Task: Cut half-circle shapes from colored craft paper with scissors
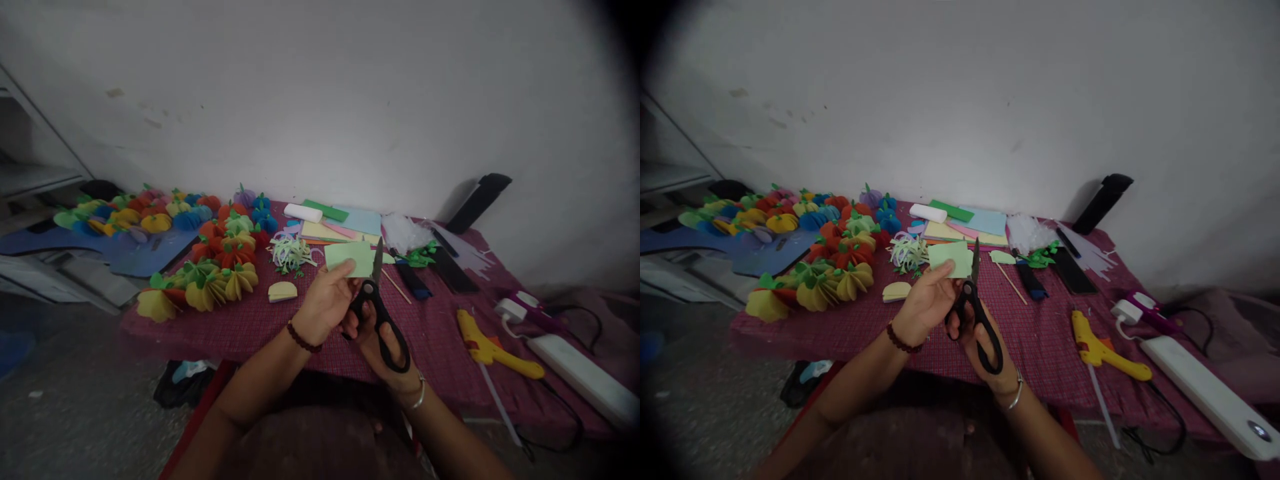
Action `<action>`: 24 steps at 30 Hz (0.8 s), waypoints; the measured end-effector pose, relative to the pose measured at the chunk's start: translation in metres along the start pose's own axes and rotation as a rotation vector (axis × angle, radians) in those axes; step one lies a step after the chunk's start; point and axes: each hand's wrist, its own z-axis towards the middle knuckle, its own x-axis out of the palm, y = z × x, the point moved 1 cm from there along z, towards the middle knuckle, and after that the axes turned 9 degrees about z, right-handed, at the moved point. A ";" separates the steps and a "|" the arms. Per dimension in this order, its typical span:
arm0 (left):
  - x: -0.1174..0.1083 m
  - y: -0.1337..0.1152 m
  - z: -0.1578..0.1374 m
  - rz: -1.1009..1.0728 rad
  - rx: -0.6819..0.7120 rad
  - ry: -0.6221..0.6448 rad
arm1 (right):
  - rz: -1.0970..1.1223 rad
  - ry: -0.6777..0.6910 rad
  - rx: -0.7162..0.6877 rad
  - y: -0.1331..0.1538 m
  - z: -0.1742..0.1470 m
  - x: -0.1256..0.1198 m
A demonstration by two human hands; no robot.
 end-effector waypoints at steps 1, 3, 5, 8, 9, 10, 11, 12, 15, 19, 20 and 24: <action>-0.001 -0.001 0.000 -0.006 -0.020 0.020 | 0.027 0.008 0.003 -0.001 0.000 -0.001; -0.002 -0.002 0.001 -0.020 -0.036 0.035 | 0.074 0.027 0.008 -0.003 -0.001 -0.001; -0.001 -0.002 0.002 -0.039 -0.037 0.025 | 0.110 0.043 0.006 -0.004 0.000 -0.002; -0.001 -0.001 0.003 -0.065 -0.058 0.022 | 0.103 0.052 -0.006 -0.001 0.001 -0.001; -0.002 0.000 0.004 -0.068 -0.076 0.029 | 0.089 0.051 -0.006 0.001 0.001 0.000; -0.003 0.000 0.004 -0.070 -0.102 0.038 | 0.075 0.050 -0.004 0.002 0.001 0.000; -0.005 0.000 0.005 -0.073 -0.131 0.048 | 0.063 0.048 -0.001 0.003 0.002 0.000; -0.007 0.000 0.006 -0.074 -0.168 0.061 | 0.057 0.047 0.003 0.004 0.002 0.000; -0.013 -0.002 0.006 -0.042 -0.279 0.112 | 0.058 0.057 0.001 0.002 0.002 -0.002; -0.014 -0.003 0.003 0.073 -0.292 0.159 | 0.069 0.062 -0.009 -0.004 0.003 -0.005; -0.012 -0.002 0.002 0.083 -0.249 0.149 | 0.070 0.057 -0.012 -0.005 0.003 -0.006; -0.008 0.002 -0.002 0.017 0.107 0.018 | 0.036 0.034 -0.016 -0.001 0.004 -0.007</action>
